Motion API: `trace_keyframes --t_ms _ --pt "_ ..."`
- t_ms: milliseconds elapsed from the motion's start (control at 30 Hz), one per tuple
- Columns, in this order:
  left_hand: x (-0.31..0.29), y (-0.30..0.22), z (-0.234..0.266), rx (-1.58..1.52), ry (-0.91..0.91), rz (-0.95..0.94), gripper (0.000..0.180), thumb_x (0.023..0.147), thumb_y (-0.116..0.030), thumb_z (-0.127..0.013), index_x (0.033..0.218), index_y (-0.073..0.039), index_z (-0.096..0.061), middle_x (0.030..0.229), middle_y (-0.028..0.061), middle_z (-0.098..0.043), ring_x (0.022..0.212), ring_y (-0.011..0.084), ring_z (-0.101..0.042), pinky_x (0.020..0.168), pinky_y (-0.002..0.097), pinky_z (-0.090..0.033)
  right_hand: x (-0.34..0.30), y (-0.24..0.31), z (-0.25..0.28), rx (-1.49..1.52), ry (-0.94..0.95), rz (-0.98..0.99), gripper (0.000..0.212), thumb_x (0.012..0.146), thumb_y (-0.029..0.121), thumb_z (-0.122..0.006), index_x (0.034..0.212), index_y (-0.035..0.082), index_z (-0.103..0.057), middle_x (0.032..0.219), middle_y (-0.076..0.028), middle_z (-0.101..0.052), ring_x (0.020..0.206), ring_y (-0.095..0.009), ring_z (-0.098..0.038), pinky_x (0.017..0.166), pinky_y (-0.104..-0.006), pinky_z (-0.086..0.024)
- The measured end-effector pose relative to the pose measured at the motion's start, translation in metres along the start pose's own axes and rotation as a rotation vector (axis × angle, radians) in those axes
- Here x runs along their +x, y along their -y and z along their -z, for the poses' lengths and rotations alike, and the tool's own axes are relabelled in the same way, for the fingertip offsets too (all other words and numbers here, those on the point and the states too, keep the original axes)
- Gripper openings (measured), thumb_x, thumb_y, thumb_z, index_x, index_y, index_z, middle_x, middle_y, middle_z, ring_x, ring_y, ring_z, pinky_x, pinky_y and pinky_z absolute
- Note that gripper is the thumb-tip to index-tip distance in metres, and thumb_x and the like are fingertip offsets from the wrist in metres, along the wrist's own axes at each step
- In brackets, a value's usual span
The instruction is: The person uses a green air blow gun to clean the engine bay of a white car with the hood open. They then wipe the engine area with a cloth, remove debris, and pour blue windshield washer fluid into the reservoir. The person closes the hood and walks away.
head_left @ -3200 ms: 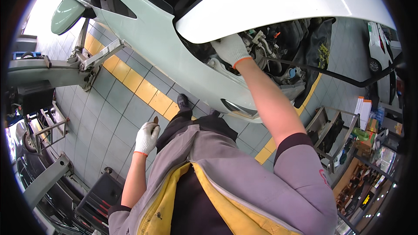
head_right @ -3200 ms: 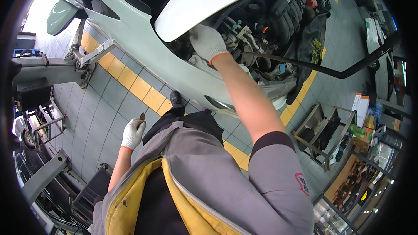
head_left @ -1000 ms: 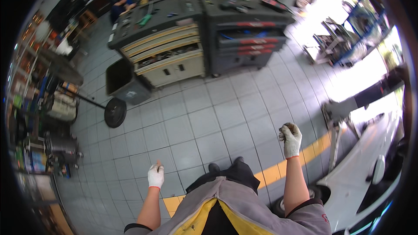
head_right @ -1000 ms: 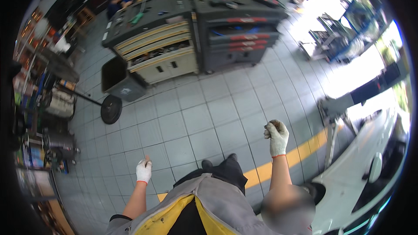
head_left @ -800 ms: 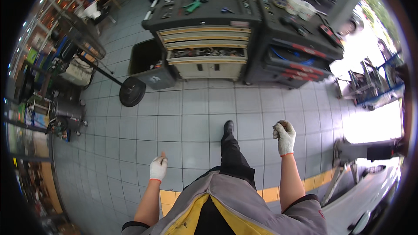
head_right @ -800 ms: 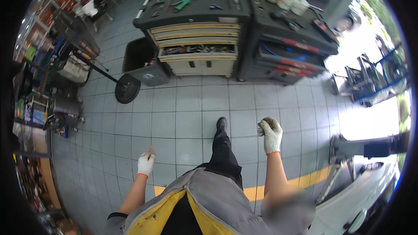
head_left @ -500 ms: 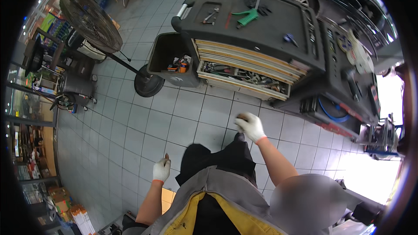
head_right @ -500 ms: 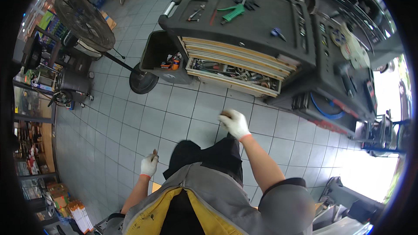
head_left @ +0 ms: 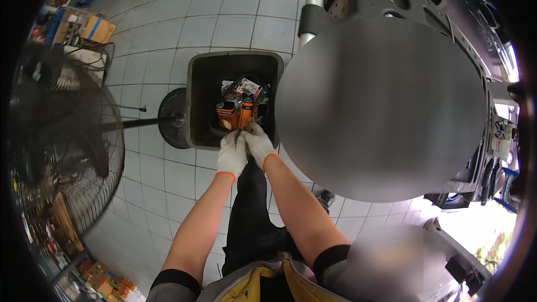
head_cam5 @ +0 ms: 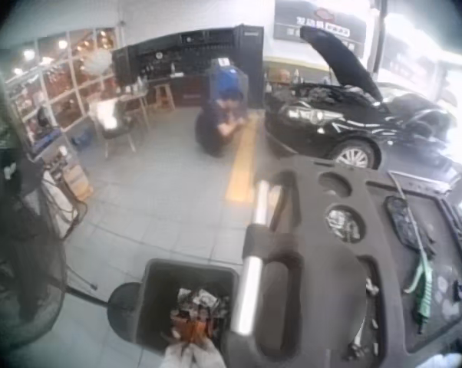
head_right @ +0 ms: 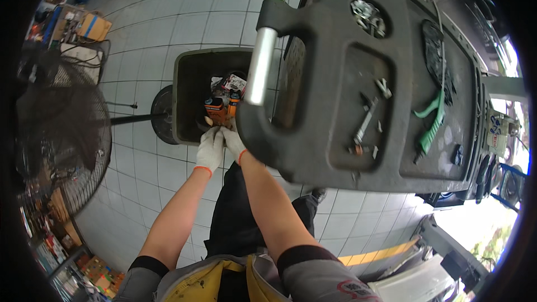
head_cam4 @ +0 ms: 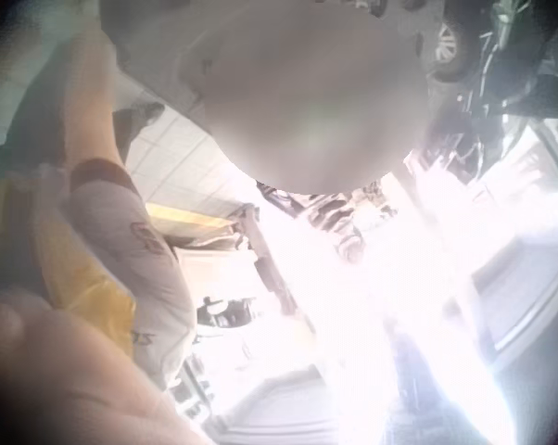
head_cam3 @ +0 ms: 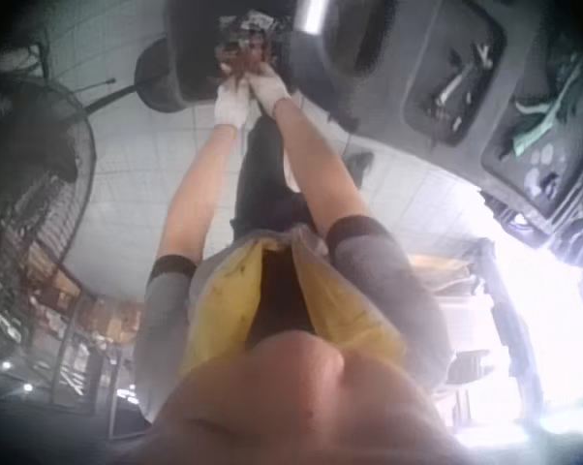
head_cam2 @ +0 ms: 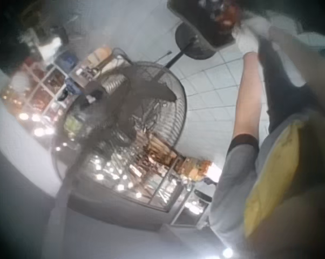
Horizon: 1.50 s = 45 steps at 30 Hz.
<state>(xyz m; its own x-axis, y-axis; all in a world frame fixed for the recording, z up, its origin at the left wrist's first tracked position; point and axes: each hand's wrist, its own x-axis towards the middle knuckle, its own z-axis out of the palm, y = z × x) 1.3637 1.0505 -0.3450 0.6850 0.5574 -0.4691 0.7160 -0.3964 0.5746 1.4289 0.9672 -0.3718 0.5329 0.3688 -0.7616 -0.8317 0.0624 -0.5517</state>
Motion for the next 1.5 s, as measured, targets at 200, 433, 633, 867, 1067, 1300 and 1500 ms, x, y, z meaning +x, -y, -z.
trace_keyframes --t_ms 200,433,633,867,1067,1300,1500 --pt "0.076 0.010 -0.008 0.224 -0.086 0.294 0.066 0.102 -0.044 -0.058 0.152 -0.002 -0.051 0.151 0.0282 -0.053 0.141 0.0455 -0.050 0.118 0.0455 -0.042 -0.005 0.021 -0.044 0.482 -0.132 -0.297 0.046 0.106 0.052 -0.054 0.131 0.015 -0.063 0.121 -0.004 -0.070 0.115 -0.020 -0.063 0.102 -0.0352 -0.049" --pt "0.119 0.017 0.031 -0.642 0.248 0.503 0.038 0.107 -0.041 -0.056 0.127 -0.010 -0.064 0.121 0.0070 -0.063 0.113 0.0261 -0.058 0.103 0.0389 -0.048 -0.030 0.029 -0.096 0.012 -0.024 0.164 0.059 0.109 0.051 -0.049 0.148 0.008 -0.058 0.143 -0.011 -0.062 0.136 -0.031 -0.055 0.116 -0.0418 -0.041" --pt "-0.005 -0.052 0.117 -1.088 0.710 0.403 0.079 0.111 -0.059 -0.040 0.170 -0.010 -0.023 0.174 0.0067 -0.028 0.158 0.0261 -0.032 0.128 0.0443 -0.025 -0.042 0.043 -0.046 -0.588 -0.089 0.314 0.054 0.111 0.042 -0.046 0.152 0.008 -0.056 0.155 -0.014 -0.056 0.138 -0.031 -0.052 0.124 -0.0351 -0.031" --pt "0.078 -0.025 0.138 0.808 0.240 -0.345 0.050 0.097 -0.035 -0.070 0.121 0.009 -0.070 0.111 0.0194 -0.077 0.101 0.0299 -0.071 0.091 0.0462 -0.054 -0.264 0.001 0.027 -0.017 0.020 0.455 0.051 0.102 0.049 -0.063 0.127 0.004 -0.068 0.111 -0.012 -0.073 0.104 -0.029 -0.068 0.097 -0.0412 -0.054" --pt "0.037 -0.038 0.179 1.026 -0.040 -0.684 0.078 0.109 -0.060 -0.038 0.100 0.006 -0.077 0.100 0.0330 -0.074 0.094 0.0550 -0.068 0.090 0.0586 -0.053 -0.524 -0.205 0.297 -0.083 -1.034 0.284 0.033 0.104 0.014 -0.051 0.133 -0.003 -0.054 0.094 -0.027 -0.069 0.088 -0.034 -0.074 0.064 -0.0443 -0.056" --pt "-0.321 -0.013 -0.075 1.011 0.901 -1.072 0.053 0.102 -0.045 -0.055 0.108 0.004 -0.074 0.103 0.0254 -0.076 0.095 0.0402 -0.071 0.087 0.0481 -0.056 -0.761 -0.438 0.347 0.081 -1.618 -0.032 0.041 0.095 0.024 -0.063 0.129 0.003 -0.070 0.103 -0.012 -0.072 0.088 -0.027 -0.069 0.082 -0.0373 -0.057" --pt "-0.528 -0.091 -0.277 0.891 1.221 -1.354 0.030 0.098 -0.024 -0.066 0.114 0.000 -0.071 0.090 0.0118 -0.075 0.076 0.0216 -0.070 0.073 0.0367 -0.057 -0.885 -0.639 0.317 0.522 -1.494 0.047 0.061 0.100 0.046 -0.060 0.137 -0.001 -0.064 0.135 -0.021 -0.070 0.118 -0.036 -0.070 0.103 -0.0407 -0.055"
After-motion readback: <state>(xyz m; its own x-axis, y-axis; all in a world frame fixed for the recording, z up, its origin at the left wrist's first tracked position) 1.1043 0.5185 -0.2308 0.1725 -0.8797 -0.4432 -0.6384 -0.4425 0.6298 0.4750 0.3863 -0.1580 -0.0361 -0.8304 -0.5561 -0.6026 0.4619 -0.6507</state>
